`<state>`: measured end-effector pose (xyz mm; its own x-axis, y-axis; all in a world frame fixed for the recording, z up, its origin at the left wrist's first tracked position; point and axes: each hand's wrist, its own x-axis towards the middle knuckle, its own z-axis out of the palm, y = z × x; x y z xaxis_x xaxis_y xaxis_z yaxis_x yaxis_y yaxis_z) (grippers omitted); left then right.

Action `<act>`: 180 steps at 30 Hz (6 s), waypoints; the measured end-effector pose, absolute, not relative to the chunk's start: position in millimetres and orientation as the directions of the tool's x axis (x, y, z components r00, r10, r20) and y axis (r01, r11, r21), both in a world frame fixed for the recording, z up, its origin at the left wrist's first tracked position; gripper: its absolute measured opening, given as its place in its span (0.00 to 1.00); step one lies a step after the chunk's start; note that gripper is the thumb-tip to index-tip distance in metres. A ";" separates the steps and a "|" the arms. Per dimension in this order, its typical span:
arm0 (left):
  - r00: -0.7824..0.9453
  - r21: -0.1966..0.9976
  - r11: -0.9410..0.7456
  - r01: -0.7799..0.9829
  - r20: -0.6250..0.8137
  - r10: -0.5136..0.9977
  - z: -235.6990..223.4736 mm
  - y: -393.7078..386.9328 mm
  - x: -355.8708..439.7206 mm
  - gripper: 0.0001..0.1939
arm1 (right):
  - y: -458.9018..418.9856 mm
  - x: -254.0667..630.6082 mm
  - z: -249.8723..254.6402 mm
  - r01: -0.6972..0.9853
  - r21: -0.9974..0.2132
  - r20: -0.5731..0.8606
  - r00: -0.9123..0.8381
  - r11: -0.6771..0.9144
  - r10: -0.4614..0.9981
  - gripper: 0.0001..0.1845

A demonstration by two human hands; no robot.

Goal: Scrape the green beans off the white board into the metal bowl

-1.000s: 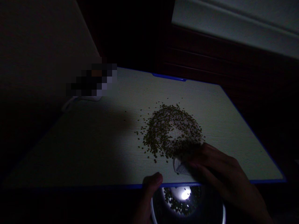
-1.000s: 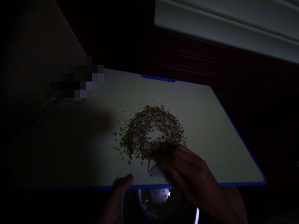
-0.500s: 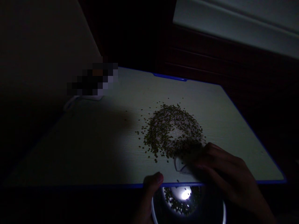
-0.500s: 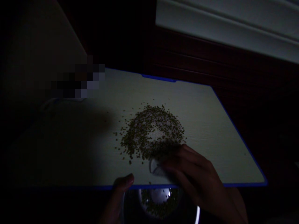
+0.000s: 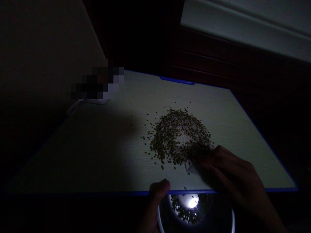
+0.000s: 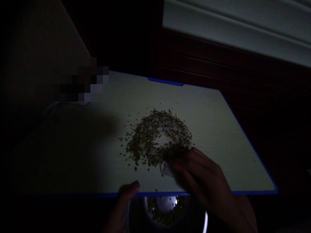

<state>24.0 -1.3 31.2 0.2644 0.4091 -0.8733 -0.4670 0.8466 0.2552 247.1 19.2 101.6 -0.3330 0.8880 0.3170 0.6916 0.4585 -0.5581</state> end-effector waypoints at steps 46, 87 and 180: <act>0.313 0.290 0.830 -0.476 -0.826 0.468 22.6 -2.4 22.3 0.22 | 16.4 230.3 106.7 0.559 -0.595 0.327 -0.488 0.577 0.809 0.12; 0.254 0.339 0.787 -0.515 -0.817 0.518 28.5 -3.0 22.0 0.20 | 16.6 245.6 97.0 0.649 -0.575 0.362 -0.344 0.498 0.867 0.15; 0.329 0.293 0.824 -0.485 -0.812 0.482 29.4 -5.1 22.1 0.19 | 14.3 244.3 101.9 0.594 -0.621 0.335 -0.388 0.511 0.859 0.16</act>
